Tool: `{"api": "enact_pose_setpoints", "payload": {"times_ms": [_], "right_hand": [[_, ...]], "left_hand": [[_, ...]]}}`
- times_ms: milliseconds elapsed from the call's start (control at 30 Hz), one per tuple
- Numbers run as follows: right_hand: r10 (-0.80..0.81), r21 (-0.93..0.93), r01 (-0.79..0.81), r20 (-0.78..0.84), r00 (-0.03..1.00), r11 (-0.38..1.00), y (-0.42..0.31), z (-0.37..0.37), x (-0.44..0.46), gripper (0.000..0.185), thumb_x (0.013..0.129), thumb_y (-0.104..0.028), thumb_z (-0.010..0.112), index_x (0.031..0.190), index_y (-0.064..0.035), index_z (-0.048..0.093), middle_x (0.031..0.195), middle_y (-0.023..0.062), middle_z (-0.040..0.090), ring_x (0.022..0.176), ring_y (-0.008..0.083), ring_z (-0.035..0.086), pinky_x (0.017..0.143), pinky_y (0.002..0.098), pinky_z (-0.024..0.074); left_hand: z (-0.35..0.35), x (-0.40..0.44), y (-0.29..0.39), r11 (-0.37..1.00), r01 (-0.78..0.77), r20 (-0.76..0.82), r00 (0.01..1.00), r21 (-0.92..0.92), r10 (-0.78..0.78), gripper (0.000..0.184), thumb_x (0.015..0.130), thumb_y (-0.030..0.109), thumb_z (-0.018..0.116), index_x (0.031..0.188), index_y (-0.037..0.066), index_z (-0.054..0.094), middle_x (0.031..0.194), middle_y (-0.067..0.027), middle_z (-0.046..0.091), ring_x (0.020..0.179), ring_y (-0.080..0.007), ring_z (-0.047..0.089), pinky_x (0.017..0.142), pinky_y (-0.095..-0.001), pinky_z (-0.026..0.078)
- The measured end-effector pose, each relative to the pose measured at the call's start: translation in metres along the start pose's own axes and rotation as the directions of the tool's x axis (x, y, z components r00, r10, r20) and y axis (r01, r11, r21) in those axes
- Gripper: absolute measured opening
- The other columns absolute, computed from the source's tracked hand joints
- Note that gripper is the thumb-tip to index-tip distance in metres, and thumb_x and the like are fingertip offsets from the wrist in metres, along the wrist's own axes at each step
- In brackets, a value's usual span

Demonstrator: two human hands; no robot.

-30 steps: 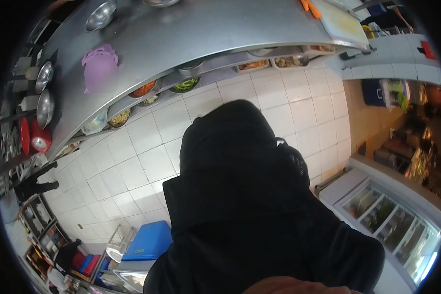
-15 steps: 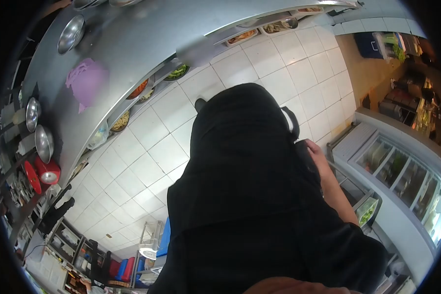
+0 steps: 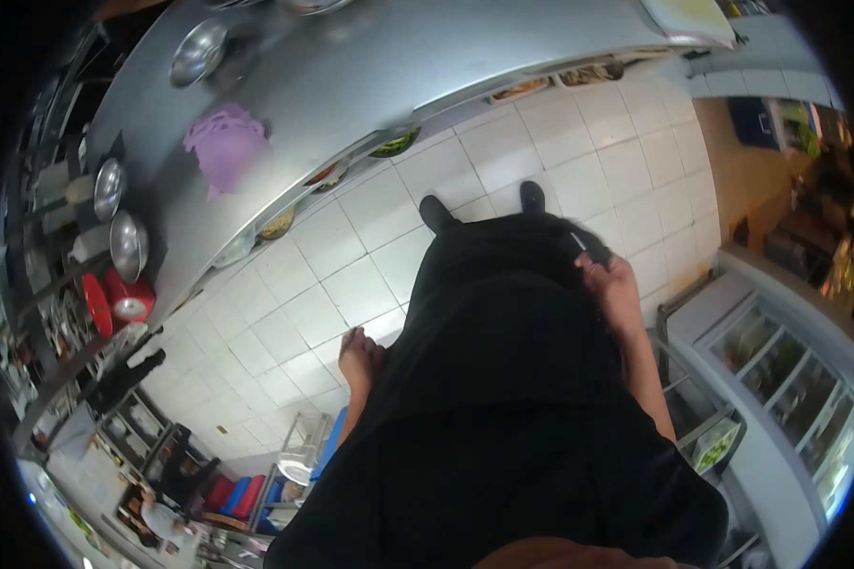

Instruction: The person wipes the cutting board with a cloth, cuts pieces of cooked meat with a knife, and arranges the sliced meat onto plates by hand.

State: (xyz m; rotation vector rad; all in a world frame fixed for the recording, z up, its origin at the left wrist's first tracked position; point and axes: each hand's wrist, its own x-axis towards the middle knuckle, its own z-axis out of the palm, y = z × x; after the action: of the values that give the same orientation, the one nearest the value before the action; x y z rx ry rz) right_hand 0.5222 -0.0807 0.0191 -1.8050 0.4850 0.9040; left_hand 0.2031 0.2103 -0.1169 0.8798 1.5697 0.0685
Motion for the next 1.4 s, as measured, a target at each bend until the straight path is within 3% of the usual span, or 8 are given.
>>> {"api": "enact_pose_setpoints", "payload": {"times_ms": [133,400,533,600,933,1033,1367,1400], "right_hand": [[-0.007,0.264,-0.024,0.115,0.993,0.964,-0.006,-0.018,0.013,0.036,0.102,-0.029,0.063,0.072,-0.0152,0.048,0.056,-0.0055,0.044,0.041,0.0056,0.033,0.039,0.0266,0.0215],[-0.214,-0.193,0.296,0.357,0.909,0.936,-0.028,0.032,0.027,0.042,0.11,-0.038,0.051,0.089,-0.0051,0.065,0.057,-0.0026,0.047,0.048,0.0077,0.043,0.046,0.0264,0.0333],[-0.128,-0.345,0.423,0.629,0.766,0.838,-0.036,0.077,0.035,0.038,0.111,-0.035,0.049,0.102,-0.0039,0.07,0.062,-0.0032,0.051,0.056,0.0062,0.045,0.053,0.0251,0.0364],[-0.087,-0.337,0.369,0.626,0.775,0.866,-0.037,0.083,0.035,0.042,0.112,-0.038,0.045,0.103,-0.0045,0.069,0.062,-0.0031,0.051,0.057,0.0065,0.046,0.055,0.0246,0.0372],[0.094,-0.336,0.233,0.726,0.682,0.912,-0.036,0.125,0.027,0.037,0.111,-0.041,0.044,0.107,-0.0115,0.065,0.079,-0.005,0.056,0.067,0.0048,0.047,0.062,0.0208,0.0389],[0.112,-0.403,0.263,0.702,0.703,0.877,-0.043,0.124,0.02,0.028,0.111,-0.039,0.046,0.106,-0.0163,0.062,0.089,-0.0074,0.054,0.079,0.0043,0.047,0.074,0.0237,0.0433],[0.099,-0.383,0.273,0.718,0.689,0.882,-0.048,0.127,0.034,0.029,0.112,-0.041,0.045,0.099,-0.0176,0.056,0.087,-0.0094,0.049,0.083,0.004,0.045,0.08,0.0268,0.0446],[0.092,-0.374,0.266,0.714,0.694,0.888,-0.046,0.128,0.035,0.029,0.112,-0.041,0.044,0.099,-0.0176,0.056,0.087,-0.0097,0.049,0.082,0.0036,0.045,0.08,0.026,0.0445]], "left_hand": [[0.028,-0.042,0.071,0.932,-0.005,0.079,0.996,-0.364,0.036,0.016,0.094,0.0,0.052,0.1,0.015,0.051,0.061,0.0059,0.035,0.043,-0.0057,0.028,0.037,-0.0248,0.02],[0.101,-0.054,0.117,0.932,-0.319,0.364,0.859,-0.17,0.36,0.023,0.106,0.032,0.061,0.092,0.015,0.054,0.063,0.0073,0.039,0.041,-0.0037,0.031,0.038,-0.0228,0.022],[0.127,-0.053,0.122,0.947,-0.106,0.591,0.759,-0.302,0.274,0.025,0.107,0.032,0.059,0.092,0.012,0.055,0.068,0.0047,0.046,0.05,-0.0055,0.041,0.043,-0.0255,0.03],[0.151,-0.034,0.084,0.729,-0.684,0.579,0.595,0.002,0.557,0.026,0.108,0.03,0.056,0.092,0.009,0.057,0.073,0.0024,0.051,0.06,-0.007,0.047,0.051,-0.0277,0.037],[0.146,-0.072,0.097,0.734,-0.673,0.542,0.653,0.093,0.529,0.013,0.104,0.015,0.055,0.1,0.002,0.056,0.077,-0.0129,0.062,0.07,-0.0222,0.059,0.068,-0.0378,0.048],[0.152,-0.065,0.092,0.568,-0.823,0.474,0.509,0.023,0.719,0.011,0.108,0.014,0.052,0.1,0.005,0.054,0.073,0.0009,0.054,0.064,-0.0059,0.046,0.057,-0.026,0.038],[0.154,-0.061,0.106,0.637,-0.765,0.483,0.593,0.089,0.644,0.007,0.106,0.009,0.051,0.101,0.004,0.053,0.074,-0.0031,0.055,0.066,-0.0102,0.049,0.06,-0.0307,0.042],[0.155,-0.059,0.108,0.643,-0.76,0.489,0.599,0.096,0.635,0.008,0.105,0.01,0.052,0.102,0.003,0.053,0.076,-0.0124,0.059,0.069,-0.0231,0.056,0.064,-0.0373,0.046]]}}
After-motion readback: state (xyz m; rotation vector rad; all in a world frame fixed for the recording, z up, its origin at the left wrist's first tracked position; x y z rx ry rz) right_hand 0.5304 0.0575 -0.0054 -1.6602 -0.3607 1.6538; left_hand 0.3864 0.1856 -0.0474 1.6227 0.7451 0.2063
